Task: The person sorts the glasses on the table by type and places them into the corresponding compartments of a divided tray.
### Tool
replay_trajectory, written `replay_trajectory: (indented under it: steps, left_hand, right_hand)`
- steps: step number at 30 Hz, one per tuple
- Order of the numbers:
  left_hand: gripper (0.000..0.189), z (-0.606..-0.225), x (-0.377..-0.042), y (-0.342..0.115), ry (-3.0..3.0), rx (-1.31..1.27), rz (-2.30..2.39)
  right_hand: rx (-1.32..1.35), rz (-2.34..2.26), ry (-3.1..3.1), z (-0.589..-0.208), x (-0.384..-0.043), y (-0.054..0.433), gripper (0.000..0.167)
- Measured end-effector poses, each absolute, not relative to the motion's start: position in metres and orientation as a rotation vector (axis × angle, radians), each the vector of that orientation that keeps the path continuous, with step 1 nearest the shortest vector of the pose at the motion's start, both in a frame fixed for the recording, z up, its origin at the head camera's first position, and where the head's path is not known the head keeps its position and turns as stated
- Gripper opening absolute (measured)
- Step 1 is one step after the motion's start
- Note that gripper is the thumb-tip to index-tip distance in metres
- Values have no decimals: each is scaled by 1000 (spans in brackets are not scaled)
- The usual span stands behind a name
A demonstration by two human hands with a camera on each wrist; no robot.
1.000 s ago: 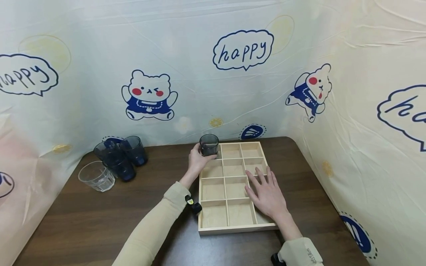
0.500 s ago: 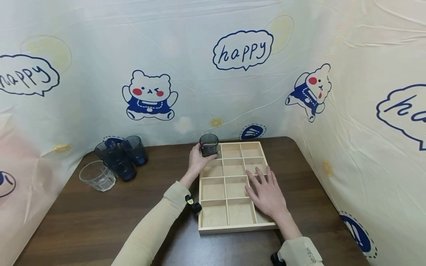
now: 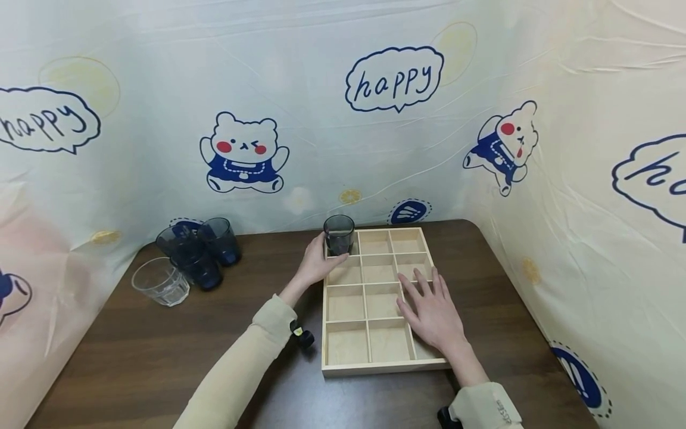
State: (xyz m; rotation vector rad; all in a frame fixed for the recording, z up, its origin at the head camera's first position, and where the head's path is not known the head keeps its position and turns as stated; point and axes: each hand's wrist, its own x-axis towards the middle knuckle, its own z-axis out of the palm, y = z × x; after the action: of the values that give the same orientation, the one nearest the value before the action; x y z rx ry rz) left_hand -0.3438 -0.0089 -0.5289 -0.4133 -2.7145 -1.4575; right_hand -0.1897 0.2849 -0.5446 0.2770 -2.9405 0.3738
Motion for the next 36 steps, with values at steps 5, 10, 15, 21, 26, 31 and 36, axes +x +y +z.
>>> replay_trajectory:
  steps: [5, 10, 15, 21, 26, 31, 36]
  left_hand:
    - [119, -583, -370, -19, -2754, -508, -1254]
    - [114, -566, -349, -28, -2765, -550, -1250]
    - [95, -520, -311, -37, -2819, -538, -1152]
    - [91, -515, -295, -53, -2881, -534, -879]
    - [96, -513, -288, -66, -2883, -536, -793]
    - [101, -509, -281, -78, -2878, -482, -711]
    - [105, -508, -275, -92, -2877, -424, -687]
  right_hand:
    - [283, 377, -2942, -544, -190, 285, 63]
    - [284, 374, -2946, -543, -191, 285, 63]
    - [281, 368, -2950, -542, -191, 285, 64]
    - [272, 372, -2954, -541, -190, 284, 64]
    - [267, 376, -2953, -541, -189, 283, 64]
    - [272, 366, -2949, -542, -188, 283, 64]
    - [282, 360, -2938, -544, -187, 283, 63]
